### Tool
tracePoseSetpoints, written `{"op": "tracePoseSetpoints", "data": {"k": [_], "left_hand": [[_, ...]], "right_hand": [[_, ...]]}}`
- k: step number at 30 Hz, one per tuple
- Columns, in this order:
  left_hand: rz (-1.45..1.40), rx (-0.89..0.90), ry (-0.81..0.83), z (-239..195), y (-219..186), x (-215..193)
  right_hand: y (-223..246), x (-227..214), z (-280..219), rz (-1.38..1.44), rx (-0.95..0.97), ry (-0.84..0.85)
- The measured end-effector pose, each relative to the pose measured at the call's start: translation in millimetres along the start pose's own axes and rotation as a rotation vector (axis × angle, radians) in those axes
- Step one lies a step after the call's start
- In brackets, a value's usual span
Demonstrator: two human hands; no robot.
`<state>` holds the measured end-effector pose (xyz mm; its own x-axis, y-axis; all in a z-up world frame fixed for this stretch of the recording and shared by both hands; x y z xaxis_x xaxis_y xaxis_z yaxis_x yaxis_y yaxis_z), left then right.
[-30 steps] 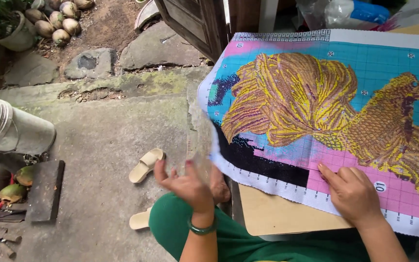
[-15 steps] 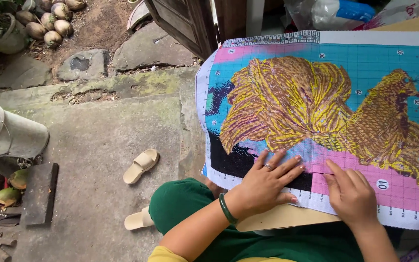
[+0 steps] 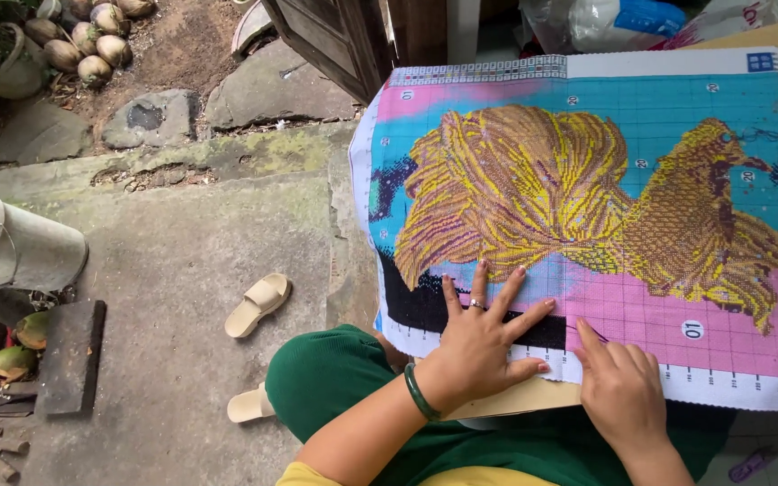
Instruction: The person is working on a large, colorful patterned canvas, performing cross-stitching or embroidery by pulling a needle and thread through the fabric.
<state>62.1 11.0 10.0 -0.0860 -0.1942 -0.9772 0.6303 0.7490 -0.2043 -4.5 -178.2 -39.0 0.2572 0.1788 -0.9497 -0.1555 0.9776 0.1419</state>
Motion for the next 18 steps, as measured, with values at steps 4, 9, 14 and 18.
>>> {"op": "tracePoseSetpoints", "data": {"k": [4, 9, 14, 18], "left_hand": [[-0.015, -0.061, -0.004, -10, -12, 7], [-0.007, -0.139, -0.062, -14, -16, 18], [-0.029, -0.141, -0.076, -38, 15, 18], [-0.048, -0.277, -0.144, -82, 59, 11]], "right_hand": [[-10, -1, 3, 0.02, -0.056, -0.097], [-29, 9, 12, 0.099, -0.118, -0.083], [-37, 18, 27, 0.071, -0.208, -0.03], [-37, 16, 45, 0.088, -0.254, -0.004]]}}
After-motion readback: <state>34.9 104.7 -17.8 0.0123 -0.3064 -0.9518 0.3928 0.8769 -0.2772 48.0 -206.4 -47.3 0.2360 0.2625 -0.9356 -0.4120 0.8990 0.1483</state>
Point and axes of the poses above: each hand's wrist, its own z-axis towards the middle knuckle, its own x-axis out of the palm, y = z × x, the point moved 6 cm from there along z, towards the middle knuckle, and after that the axes turned 2 degrees about y, right-handed, at the moved point
